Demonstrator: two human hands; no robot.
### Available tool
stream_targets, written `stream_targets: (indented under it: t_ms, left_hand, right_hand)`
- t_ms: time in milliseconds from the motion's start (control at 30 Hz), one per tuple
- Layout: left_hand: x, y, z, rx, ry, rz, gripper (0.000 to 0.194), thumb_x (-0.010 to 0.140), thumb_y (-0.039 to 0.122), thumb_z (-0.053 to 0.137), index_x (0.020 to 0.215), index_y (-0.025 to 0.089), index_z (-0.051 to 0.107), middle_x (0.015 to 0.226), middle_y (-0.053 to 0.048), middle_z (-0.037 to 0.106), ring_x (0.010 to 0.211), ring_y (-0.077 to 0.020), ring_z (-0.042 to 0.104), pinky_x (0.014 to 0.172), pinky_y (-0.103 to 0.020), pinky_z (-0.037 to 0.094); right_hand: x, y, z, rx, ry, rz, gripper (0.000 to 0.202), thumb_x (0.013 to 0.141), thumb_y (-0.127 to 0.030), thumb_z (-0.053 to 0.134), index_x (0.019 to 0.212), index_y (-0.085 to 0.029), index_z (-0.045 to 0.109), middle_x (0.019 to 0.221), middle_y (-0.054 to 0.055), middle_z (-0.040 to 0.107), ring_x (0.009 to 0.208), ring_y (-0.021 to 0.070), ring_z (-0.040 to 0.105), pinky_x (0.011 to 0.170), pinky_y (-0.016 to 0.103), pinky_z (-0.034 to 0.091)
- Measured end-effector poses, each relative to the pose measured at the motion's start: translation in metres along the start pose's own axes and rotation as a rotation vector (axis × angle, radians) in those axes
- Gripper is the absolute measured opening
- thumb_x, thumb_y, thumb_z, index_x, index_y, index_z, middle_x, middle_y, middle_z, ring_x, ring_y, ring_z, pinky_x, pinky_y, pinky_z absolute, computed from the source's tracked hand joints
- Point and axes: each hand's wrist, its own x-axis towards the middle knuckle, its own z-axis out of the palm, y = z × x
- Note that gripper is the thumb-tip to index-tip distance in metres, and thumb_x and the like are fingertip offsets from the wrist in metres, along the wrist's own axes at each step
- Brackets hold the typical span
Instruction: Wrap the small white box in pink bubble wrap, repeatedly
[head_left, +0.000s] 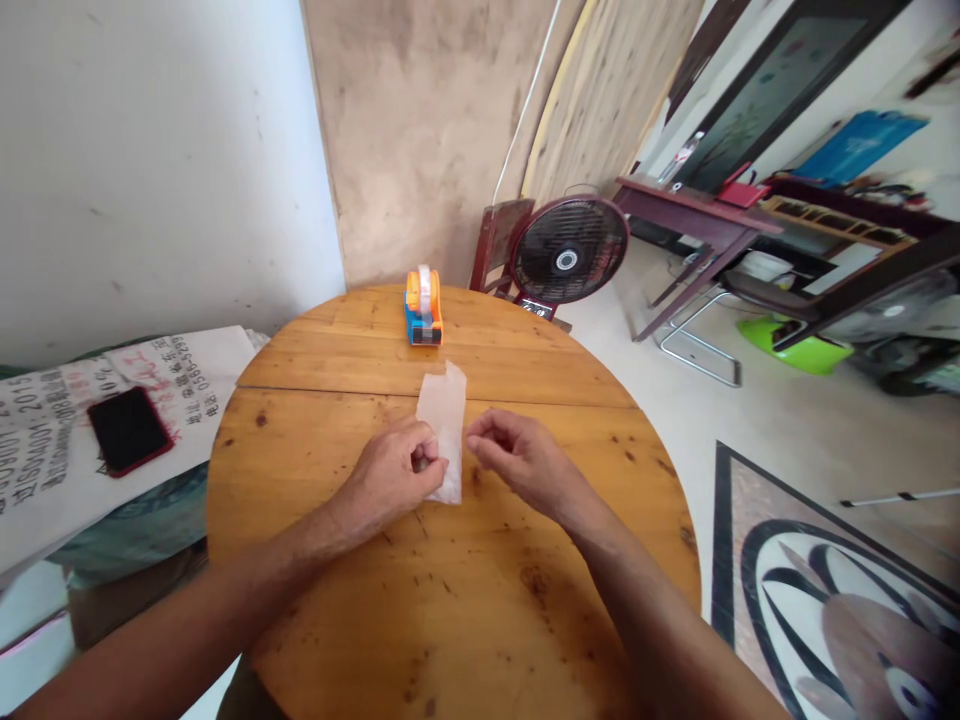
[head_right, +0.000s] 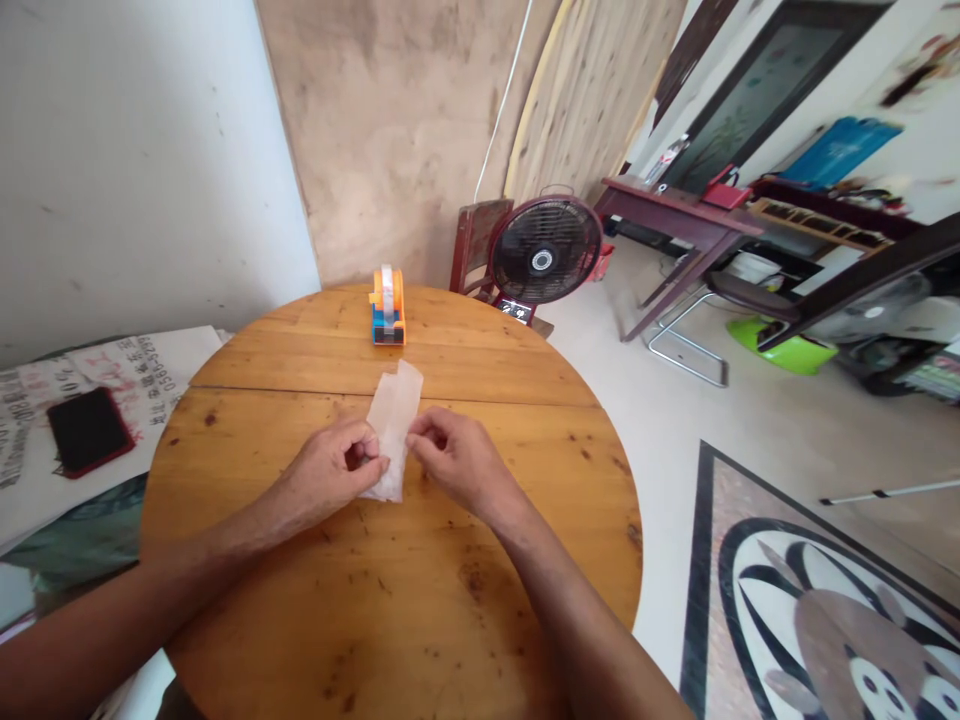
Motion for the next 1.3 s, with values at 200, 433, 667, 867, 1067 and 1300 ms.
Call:
stream_targets:
  t_ms: [200,433,667,867,1067,1300]
  left_hand:
    - [0.001,0.002,-0.001,0.045,-0.003,0.022,0.016,0.074,0.01,0.059,0.064,0.019,0.05,0.066,0.004,0.051,0.061,-0.0113,0.047,0.057,-0.024,0.035]
    - [-0.002,-0.002,-0.002,0.307,0.106,0.276,0.023,0.08,0.017,0.062,0.102,0.017,0.065,0.103,-0.009,0.065,0.096,-0.0248,0.057,0.084,-0.04,0.048]
    - [0.001,-0.002,-0.005,0.359,0.007,0.412,0.022,0.086,0.013,0.055,0.101,0.019,0.07,0.115,-0.006,0.071,0.099,-0.0246,0.057,0.088,-0.041,0.048]
    - [0.001,-0.003,-0.004,0.322,0.007,0.418,0.02,0.087,0.015,0.055,0.099,0.017,0.071,0.109,-0.008,0.072,0.097,-0.0242,0.058,0.088,-0.04,0.05]
    - [0.001,-0.003,-0.004,0.324,-0.007,0.401,0.022,0.087,0.014,0.054,0.1,0.016,0.071,0.109,-0.008,0.072,0.096,-0.0247,0.057,0.086,-0.041,0.051]
    - [0.0,0.0,-0.006,0.451,-0.012,0.402,0.019,0.086,0.016,0.056,0.097,0.018,0.071,0.128,-0.008,0.066,0.103,-0.0285,0.054,0.088,-0.046,0.049]
  right_hand:
    - [0.025,0.025,0.006,-0.012,0.148,-0.12,0.011,0.083,-0.028,0.058,0.085,-0.019,0.064,0.071,0.0,0.061,0.064,0.0132,0.054,0.061,0.026,0.041]
    - [0.038,0.035,0.022,-0.241,0.126,-0.269,0.014,0.086,-0.021,0.059,0.091,-0.02,0.072,0.085,0.004,0.07,0.076,0.0161,0.061,0.07,0.028,0.044]
    - [0.041,0.036,0.018,-0.134,0.038,-0.214,0.014,0.085,-0.022,0.058,0.085,-0.019,0.071,0.084,0.003,0.072,0.079,0.0163,0.063,0.073,0.027,0.046]
    - [0.071,0.033,-0.009,-0.085,0.283,-0.092,0.016,0.083,-0.029,0.057,0.087,-0.017,0.068,0.08,0.003,0.068,0.07,0.0156,0.058,0.069,0.029,0.046]
    - [0.11,-0.002,-0.012,-0.44,0.087,0.004,0.053,0.073,-0.042,0.073,0.117,-0.015,0.061,0.114,0.014,0.067,0.094,0.0243,0.063,0.08,0.034,0.047]
    - [0.142,-0.013,-0.003,-0.351,0.05,0.102,0.011,0.069,-0.01,0.061,0.061,-0.017,0.058,0.068,0.007,0.063,0.081,0.0235,0.061,0.07,0.03,0.041]
